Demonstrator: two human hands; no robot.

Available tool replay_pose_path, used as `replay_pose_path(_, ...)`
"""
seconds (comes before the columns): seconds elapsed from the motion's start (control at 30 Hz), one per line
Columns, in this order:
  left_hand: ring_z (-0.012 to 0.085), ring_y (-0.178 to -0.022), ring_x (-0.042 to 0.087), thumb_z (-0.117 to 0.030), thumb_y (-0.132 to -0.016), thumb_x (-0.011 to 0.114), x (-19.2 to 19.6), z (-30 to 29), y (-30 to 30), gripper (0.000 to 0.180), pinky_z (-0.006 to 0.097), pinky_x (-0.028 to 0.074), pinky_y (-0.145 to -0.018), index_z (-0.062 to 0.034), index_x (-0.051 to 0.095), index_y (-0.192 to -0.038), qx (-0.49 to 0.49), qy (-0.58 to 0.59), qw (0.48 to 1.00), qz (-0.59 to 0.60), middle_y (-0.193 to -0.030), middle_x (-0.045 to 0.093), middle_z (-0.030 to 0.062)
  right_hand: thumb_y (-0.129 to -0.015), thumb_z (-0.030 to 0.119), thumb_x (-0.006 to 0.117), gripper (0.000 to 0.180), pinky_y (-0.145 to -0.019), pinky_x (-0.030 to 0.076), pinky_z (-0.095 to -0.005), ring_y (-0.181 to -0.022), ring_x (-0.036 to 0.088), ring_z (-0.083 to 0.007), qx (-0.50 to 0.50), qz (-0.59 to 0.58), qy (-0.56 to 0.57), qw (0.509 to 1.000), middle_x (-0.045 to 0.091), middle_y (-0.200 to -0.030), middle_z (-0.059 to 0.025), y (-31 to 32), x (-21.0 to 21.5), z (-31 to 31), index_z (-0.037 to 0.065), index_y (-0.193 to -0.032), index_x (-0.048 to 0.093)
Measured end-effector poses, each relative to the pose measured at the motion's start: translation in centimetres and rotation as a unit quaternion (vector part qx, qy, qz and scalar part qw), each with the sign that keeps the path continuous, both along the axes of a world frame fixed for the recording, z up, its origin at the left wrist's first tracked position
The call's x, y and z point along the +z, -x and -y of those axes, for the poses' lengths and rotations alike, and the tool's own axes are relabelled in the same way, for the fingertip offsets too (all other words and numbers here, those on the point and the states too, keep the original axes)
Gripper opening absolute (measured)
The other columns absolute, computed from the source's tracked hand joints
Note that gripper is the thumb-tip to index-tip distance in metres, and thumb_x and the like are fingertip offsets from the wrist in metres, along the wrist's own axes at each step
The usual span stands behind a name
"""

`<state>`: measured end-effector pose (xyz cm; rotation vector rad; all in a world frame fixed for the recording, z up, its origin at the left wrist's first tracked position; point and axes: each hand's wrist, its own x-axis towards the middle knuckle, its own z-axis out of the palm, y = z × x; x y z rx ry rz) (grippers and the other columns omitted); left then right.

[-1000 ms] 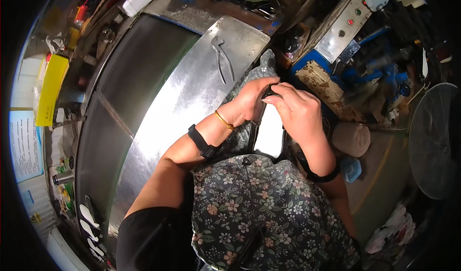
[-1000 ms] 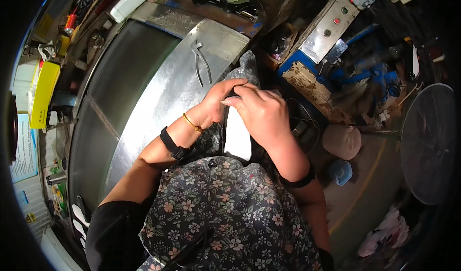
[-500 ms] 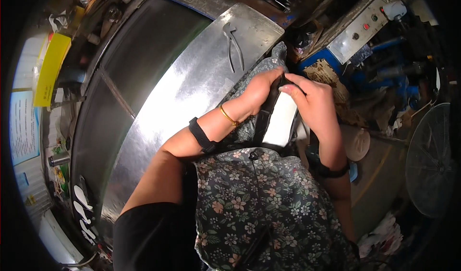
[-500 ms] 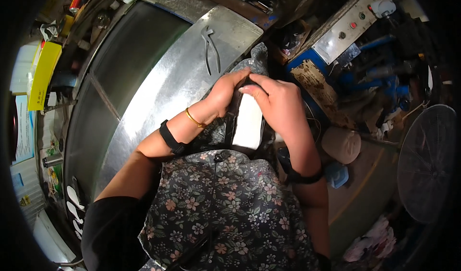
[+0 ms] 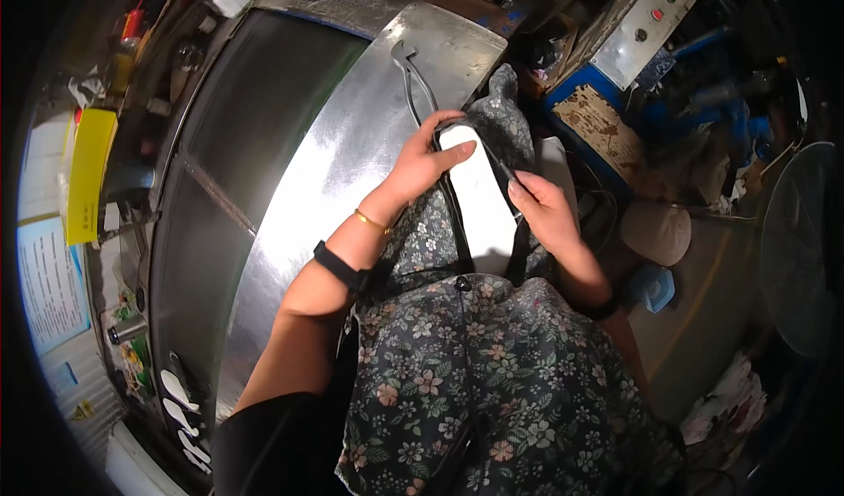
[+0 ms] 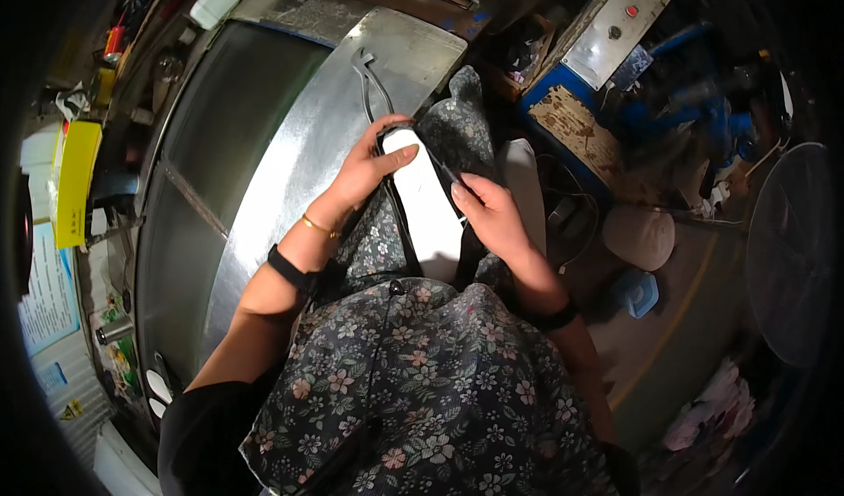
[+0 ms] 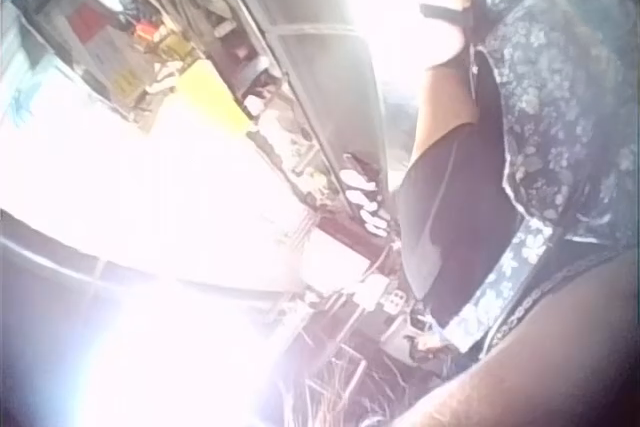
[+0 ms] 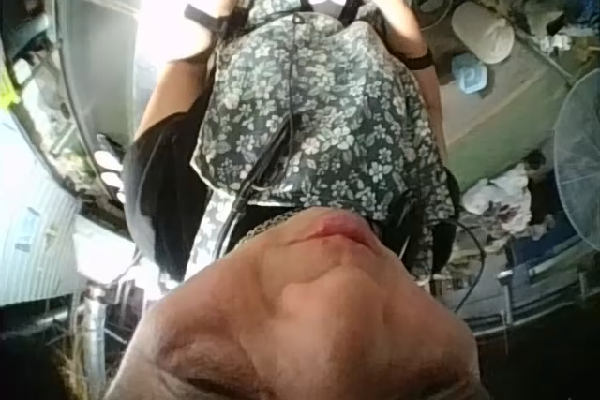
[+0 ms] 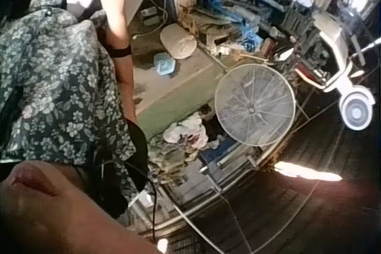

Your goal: Assembling and finishing shoe components on a conveyor belt in a factory.

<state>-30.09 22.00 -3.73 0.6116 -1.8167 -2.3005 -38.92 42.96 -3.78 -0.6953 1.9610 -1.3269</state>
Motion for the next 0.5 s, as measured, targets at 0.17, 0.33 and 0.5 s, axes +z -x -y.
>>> replay_pose_path(0.17,0.0140,-0.097,0.060,-0.013,-0.090,0.070,1.2,-0.7,0.8,0.047,0.027,0.048,-0.086,-0.0064,0.049,-0.131,-0.006,-0.090,0.996,0.026,-0.106,0.063,0.0037,-0.103,0.057,0.029,0.072,-0.098,0.044,-0.0317,-0.111,0.058,-0.0198,-0.091,0.434,0.077,0.893,0.062,-0.121,-0.0107,-0.8,-3.2,2.2,-0.005,-0.130,0.052)
replay_pose_path(0.33,0.0121,-0.093,0.055,-0.011,-0.091,0.068,-0.3,-0.2,0.8,0.045,0.023,0.046,-0.083,-0.0041,0.049,-0.131,-0.006,-0.043,0.999,-0.011,-0.106,0.059,0.0021,-0.104,0.043,0.032,0.056,-0.091,0.047,-0.0457,-0.104,0.062,-0.0422,0.041,-0.099,-0.092,0.990,0.063,-0.110,-0.0285,-0.7,-0.4,4.0,-0.005,-0.118,0.058)
replay_pose_path(0.5,0.0130,-0.102,0.054,-0.015,-0.092,0.069,0.2,1.6,1.3,0.053,0.025,0.044,-0.091,-0.0040,0.043,-0.137,-0.057,0.000,0.995,0.080,-0.113,0.058,0.0042,-0.103,0.038,0.036,0.050,-0.095,0.045,-0.0489,-0.108,0.057,-0.0492,0.087,-0.185,-0.260,0.944,0.060,-0.116,-0.0322,-0.7,2.1,5.4,-0.004,-0.127,0.052)
